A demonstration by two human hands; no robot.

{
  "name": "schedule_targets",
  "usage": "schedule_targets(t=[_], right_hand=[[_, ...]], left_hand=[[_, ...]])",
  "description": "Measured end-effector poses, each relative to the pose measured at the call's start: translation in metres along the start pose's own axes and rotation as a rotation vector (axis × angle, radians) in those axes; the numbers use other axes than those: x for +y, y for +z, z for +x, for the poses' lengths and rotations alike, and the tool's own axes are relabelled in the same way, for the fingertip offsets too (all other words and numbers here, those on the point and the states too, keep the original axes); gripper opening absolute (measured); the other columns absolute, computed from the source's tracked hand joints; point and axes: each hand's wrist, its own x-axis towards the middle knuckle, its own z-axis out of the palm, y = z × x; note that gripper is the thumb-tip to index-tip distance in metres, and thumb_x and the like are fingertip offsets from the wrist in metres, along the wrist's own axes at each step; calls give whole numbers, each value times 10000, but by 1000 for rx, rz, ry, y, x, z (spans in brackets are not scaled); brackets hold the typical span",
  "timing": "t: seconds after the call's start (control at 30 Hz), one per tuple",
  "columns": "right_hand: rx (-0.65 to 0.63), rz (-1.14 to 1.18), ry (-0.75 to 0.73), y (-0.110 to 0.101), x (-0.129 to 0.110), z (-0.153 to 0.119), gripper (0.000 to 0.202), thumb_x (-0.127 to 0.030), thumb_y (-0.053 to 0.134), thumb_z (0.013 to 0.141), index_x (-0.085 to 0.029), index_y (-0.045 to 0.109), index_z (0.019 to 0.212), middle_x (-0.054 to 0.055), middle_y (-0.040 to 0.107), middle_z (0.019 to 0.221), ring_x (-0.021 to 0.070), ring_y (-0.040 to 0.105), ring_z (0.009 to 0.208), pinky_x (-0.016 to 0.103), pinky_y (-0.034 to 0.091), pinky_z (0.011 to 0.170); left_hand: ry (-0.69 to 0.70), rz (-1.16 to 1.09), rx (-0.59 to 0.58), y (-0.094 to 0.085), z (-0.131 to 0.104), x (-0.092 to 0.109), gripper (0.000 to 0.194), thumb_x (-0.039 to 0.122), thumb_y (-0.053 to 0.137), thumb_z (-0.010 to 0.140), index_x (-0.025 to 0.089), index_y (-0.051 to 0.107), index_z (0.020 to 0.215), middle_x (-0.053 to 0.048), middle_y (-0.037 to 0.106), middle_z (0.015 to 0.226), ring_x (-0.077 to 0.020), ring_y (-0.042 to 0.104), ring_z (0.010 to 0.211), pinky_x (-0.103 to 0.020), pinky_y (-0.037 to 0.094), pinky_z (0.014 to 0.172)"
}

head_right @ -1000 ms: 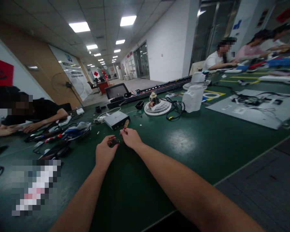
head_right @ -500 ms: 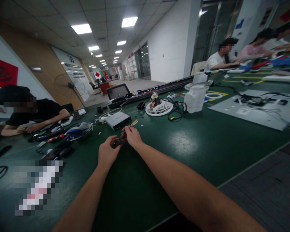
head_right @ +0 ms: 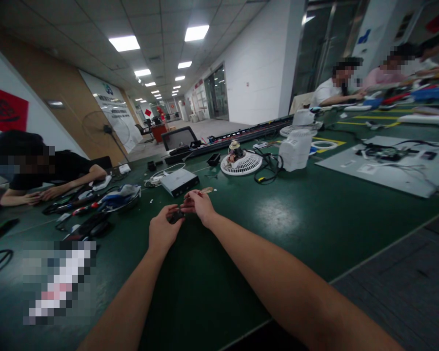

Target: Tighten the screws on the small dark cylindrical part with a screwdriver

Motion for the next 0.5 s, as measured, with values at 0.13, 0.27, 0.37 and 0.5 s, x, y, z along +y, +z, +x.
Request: schedule_targets(t=[0.13, 0.27, 0.37, 0.5], right_hand=[[-60, 117, 39, 2, -2, -4, 183, -82, 646, 748, -194, 510, 797, -38, 618, 681, 135, 690, 639, 261, 606, 633], [-102, 204, 53, 3, -1, -6, 417, 82, 659, 581, -202, 506, 845, -50, 641, 772, 140, 714, 723, 253, 613, 690], [-125, 211, 71, 2, 0, -6, 464, 102, 659, 551, -203, 504, 865, -46, 643, 801, 171, 731, 772, 273, 618, 687], [-113, 199, 93, 1, -3, -6, 476, 106, 658, 551, -203, 489, 871, -42, 641, 806, 184, 737, 780, 272, 612, 673]], left_hand=[[20, -22, 21, -2, 0, 3, 427, 175, 759, 724, 255, 634, 1124, -27, 746, 1028, -210, 707, 937, -344, 537, 875], [25, -50, 88, -4, -1, 5, 404, 202, 751, 740, 257, 626, 1120, -29, 737, 1034, -212, 705, 907, -351, 552, 839], [37, -61, 141, -4, -2, 7, 388, 228, 748, 751, 250, 620, 1116, -38, 729, 1057, -207, 703, 889, -350, 560, 819], [66, -78, 170, -4, -2, 8, 401, 211, 764, 729, 247, 624, 1103, -31, 731, 1047, -197, 704, 876, -342, 558, 817]])
